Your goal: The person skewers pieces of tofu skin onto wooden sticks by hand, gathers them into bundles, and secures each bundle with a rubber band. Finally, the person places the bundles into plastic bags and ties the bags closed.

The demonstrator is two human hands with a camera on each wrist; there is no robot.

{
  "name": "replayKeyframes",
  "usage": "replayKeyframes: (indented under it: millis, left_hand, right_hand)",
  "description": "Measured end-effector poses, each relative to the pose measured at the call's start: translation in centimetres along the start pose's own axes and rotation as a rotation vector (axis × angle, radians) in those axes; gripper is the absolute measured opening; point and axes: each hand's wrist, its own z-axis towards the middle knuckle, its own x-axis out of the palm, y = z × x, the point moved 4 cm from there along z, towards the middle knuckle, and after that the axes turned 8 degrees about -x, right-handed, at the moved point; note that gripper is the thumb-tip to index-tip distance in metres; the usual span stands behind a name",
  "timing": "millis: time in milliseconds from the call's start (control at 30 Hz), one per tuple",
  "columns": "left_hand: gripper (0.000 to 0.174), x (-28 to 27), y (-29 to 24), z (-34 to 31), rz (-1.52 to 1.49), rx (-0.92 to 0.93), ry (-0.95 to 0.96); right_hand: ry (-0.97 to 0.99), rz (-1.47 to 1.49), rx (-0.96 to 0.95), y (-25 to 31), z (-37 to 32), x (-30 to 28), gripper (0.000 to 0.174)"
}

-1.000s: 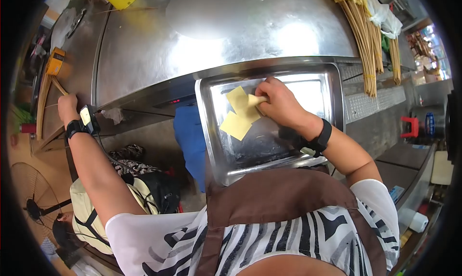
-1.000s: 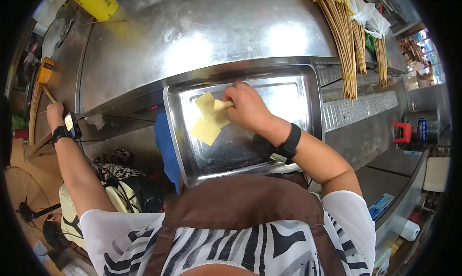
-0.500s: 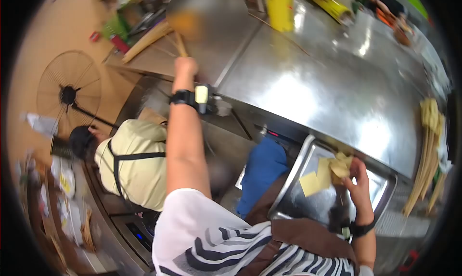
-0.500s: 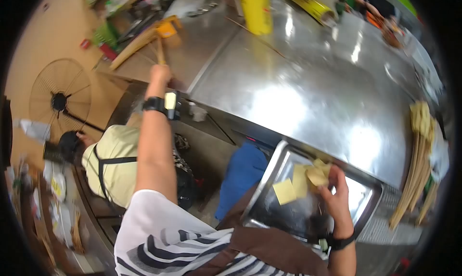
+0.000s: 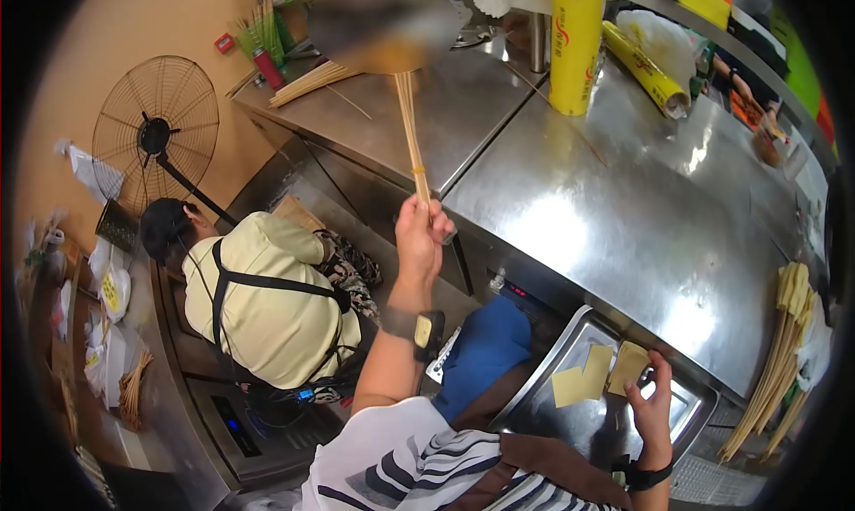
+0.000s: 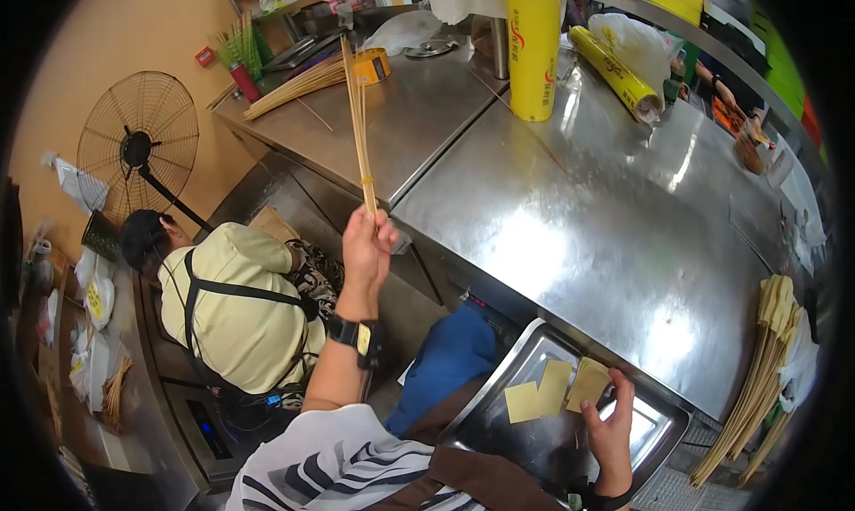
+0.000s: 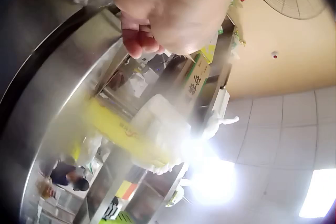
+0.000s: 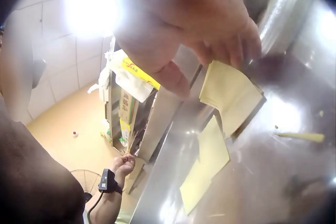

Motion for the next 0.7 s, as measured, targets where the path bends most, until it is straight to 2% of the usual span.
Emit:
replayKeyframes:
  millis: [133, 200, 267, 333, 433, 467, 500, 567, 600, 667, 700]
  left_hand:
    - [0.019, 1.0, 0.7, -3.7, -0.149, -0.083, 0.048]
    - [0.019, 1.8, 0.9, -5.1, -0.249, -0.142, 0.13]
    - [0.019, 2.3, 0.9, -6.1, -0.262, -0.171, 0.122]
    - [0.02, 3.0, 1.0, -7.0, -0.298, -0.208, 0.191]
    - [0.024, 5.9, 1.3, -9.5, -0.158, -0.267, 0.231]
    - [0.025, 6.8, 1.6, -10.4, -0.063, -0.288, 0.271]
    - [0.03, 7.6, 2.2, -11.1, -0.008, -0.309, 0.378]
    - [0.027, 9.1, 3.6, -12.8, 0.118, -0.441, 0.553]
    - [0.027, 9.6, 4.3, -13.5, 0.209, -0.531, 0.63]
    - [0.023, 10.9, 6.1, -15.5, 0.209, -0.668, 0.815]
    - [0.021, 11.5, 6.9, -16.6, 0.259, -0.697, 0.889]
  right_hand:
    - [-0.048, -0.092, -0.039, 0.0, -0.3, 0.2, 0.059]
    - [-0.064, -0.106, -0.067, 0.8, -0.3, -0.1, 0.055]
    - [-0.06, -0.175, -0.063, 1.2, -0.5, -0.5, 0.052]
    - [-0.087, -0.194, -0.048, 1.8, -0.6, -1.0, 0.051]
    - [-0.197, -0.288, -0.25, 3.6, -0.8, -1.5, 0.049]
    - [-0.201, -0.292, -0.24, 4.1, -0.8, -1.7, 0.049]
    - [-0.146, -0.141, -0.214, 4.5, -0.6, -1.8, 0.048]
    - [-0.049, 0.188, -0.145, 4.8, -0.4, -1.3, 0.045]
    - [-0.04, 0.185, -0.15, 5.2, -0.1, -1.0, 0.045]
    - [0.076, 0.595, -0.108, 6.6, 0.5, 0.2, 0.045]
    - [0.139, 0.677, -0.117, 7.6, 0.8, 0.7, 0.047]
